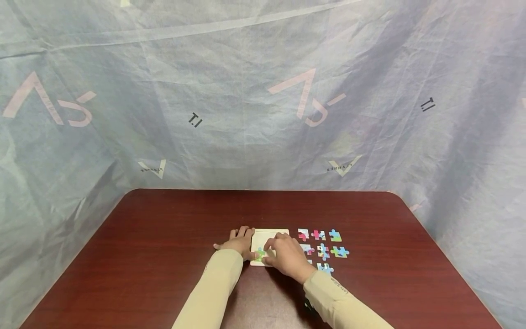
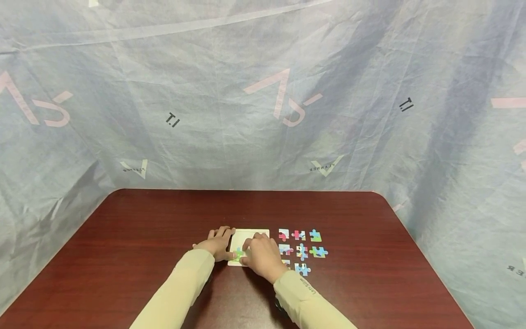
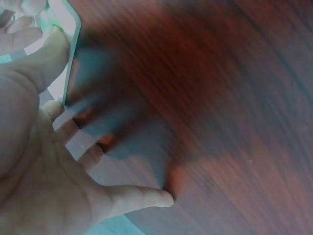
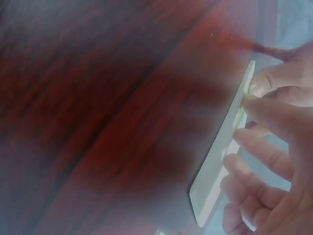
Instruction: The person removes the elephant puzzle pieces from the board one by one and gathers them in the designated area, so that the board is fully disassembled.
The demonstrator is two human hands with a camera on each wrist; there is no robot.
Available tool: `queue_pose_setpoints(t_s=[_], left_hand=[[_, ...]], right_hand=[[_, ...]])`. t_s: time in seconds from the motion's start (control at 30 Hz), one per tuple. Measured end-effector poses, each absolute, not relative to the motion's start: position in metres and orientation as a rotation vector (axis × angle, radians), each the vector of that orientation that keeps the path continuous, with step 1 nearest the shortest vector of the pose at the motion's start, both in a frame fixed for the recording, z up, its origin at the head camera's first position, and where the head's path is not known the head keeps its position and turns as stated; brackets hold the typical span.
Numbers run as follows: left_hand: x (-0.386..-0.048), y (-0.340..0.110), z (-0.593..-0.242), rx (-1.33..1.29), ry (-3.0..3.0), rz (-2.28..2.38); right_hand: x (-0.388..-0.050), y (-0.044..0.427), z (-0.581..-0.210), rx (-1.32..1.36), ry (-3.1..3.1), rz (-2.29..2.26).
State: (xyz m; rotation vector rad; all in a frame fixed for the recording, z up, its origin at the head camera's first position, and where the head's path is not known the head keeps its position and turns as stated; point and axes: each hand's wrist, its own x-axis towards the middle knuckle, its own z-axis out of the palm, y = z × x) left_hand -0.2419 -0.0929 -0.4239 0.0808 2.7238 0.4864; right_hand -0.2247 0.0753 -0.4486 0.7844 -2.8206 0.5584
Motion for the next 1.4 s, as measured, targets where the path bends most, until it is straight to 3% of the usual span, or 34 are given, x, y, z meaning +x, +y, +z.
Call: queue_pose_setpoints(t_s=[0.77,1.0,1.4], left_hand=[[-0.236,-0.092,-0.42,0.103,2.732,0.49],[-0.228,-0.09,-0.403,0.108,2.723,0.496],[-0.236,-0.095,-0.422,0.109,2.715,0.547]], right_hand=[[-0.227,0.069,-0.443,0.788,-2.807,0.507],[-0.228,0.07,-0.443,0.776,-2.823,0.539],[-0.228,0.071,-0.443,0.79,-2.863,0.606]])
